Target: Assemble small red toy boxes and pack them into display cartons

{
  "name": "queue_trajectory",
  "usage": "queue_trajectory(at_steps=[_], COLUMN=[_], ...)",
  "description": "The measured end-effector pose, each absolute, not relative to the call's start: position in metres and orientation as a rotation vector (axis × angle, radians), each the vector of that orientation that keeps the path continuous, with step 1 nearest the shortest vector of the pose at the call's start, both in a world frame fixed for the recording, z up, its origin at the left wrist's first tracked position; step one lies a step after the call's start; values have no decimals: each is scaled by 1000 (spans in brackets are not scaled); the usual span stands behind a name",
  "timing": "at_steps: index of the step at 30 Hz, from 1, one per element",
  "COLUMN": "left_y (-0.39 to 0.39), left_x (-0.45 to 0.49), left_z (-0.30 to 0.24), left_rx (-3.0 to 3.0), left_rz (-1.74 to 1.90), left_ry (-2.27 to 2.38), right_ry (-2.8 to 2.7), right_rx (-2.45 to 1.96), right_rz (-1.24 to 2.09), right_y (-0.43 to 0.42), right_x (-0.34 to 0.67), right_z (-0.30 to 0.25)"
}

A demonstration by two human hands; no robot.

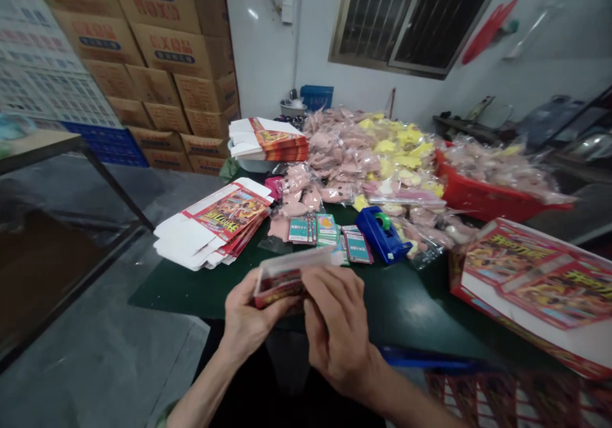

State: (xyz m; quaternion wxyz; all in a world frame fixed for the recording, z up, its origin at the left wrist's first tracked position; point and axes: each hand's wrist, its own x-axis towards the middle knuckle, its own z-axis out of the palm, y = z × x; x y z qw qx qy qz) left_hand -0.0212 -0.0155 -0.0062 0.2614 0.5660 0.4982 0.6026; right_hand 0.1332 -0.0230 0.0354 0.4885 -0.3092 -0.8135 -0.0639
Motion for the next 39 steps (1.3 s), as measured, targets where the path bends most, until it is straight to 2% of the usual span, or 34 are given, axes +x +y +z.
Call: queue_trajectory(at_steps=[4, 8, 10, 15, 18, 23, 26, 34, 39], left_y=[-6, 6, 7, -6, -18, -35, -38, -35, -29], left_x=[-32, -35, -33, -39, -49, -54, -48, -42, -38], left_z=[-18, -40, -46, -39, -32, -25, -13, 23, 28], left_rx=[1455, 1558, 1537, 1705, 1891, 1620, 1427, 912, 918], left_rz=[1881, 1709, 1732, 2097, 2183, 2108, 2035, 1834, 1774], left_ry=[1617, 1539, 1539, 1449, 1430, 1487, 1333, 1111, 1019], right_ry=[-1571, -1450, -1430, -1591, -1732, -1872, -1894, -1680, -1663], right_rx=[-862, -954, -894, -770, -714, -634, -607, -646, -772], right_rz=[67, 522, 620, 512, 457, 443, 463, 554, 616], right_y=[-16, 13, 24, 23, 14, 7, 4, -9, -7], right_x=[137, 128, 122, 118, 122, 132, 136, 127, 138], right_z=[20, -9, -21, -30, -27, -16, -12, -4, 1])
